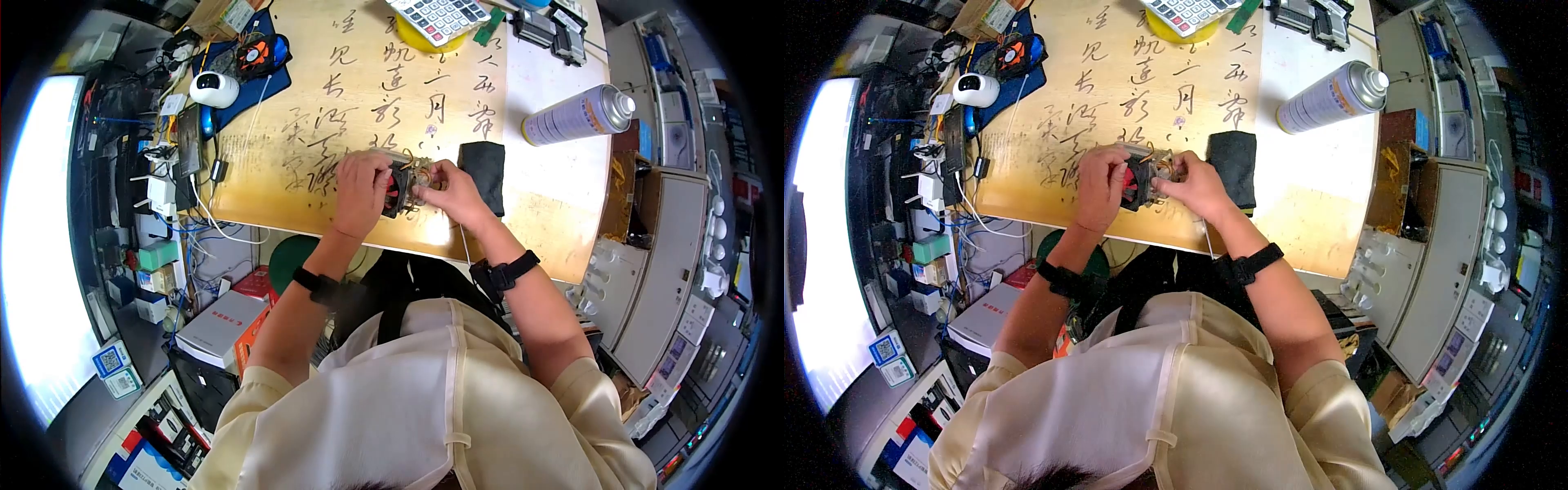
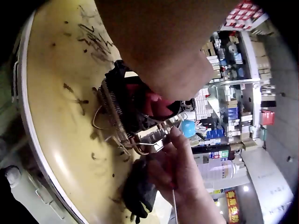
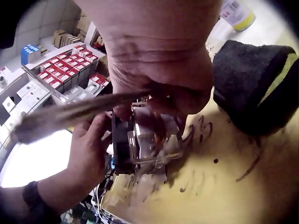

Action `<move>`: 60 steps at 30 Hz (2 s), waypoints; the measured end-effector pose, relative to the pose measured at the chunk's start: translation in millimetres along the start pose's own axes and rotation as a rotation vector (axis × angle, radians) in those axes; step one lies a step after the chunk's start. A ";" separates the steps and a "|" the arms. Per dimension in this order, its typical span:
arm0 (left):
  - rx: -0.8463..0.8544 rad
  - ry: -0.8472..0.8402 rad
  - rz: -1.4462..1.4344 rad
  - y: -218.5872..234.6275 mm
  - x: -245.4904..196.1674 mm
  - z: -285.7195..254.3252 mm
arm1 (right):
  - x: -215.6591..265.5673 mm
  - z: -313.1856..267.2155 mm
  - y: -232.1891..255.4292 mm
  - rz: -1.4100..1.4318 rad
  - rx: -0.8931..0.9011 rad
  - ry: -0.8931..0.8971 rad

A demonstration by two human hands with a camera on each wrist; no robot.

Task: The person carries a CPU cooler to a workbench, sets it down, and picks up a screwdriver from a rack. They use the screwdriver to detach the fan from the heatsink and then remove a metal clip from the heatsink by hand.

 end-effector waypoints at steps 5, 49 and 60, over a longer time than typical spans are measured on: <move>0.031 0.026 0.002 -1.4 -3.2 2.5 | -12.2 6.0 1.6 0.096 0.060 -0.114; 0.318 0.567 -0.025 -2.1 72.2 -55.2 | 16.2 -3.6 -2.3 -0.556 -0.038 0.228; 0.091 0.434 -0.216 17.4 41.9 -26.0 | 13.1 -2.1 12.7 0.237 0.240 -0.218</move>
Point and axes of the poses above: each hand's wrist, its own z-axis towards the middle knuckle, its own y-axis out of the back of the hand, x = y × z, the point moved 4 cm from there along z, towards the middle knuckle, and after that the axes turned 4 degrees about y, right-handed, at the moved point
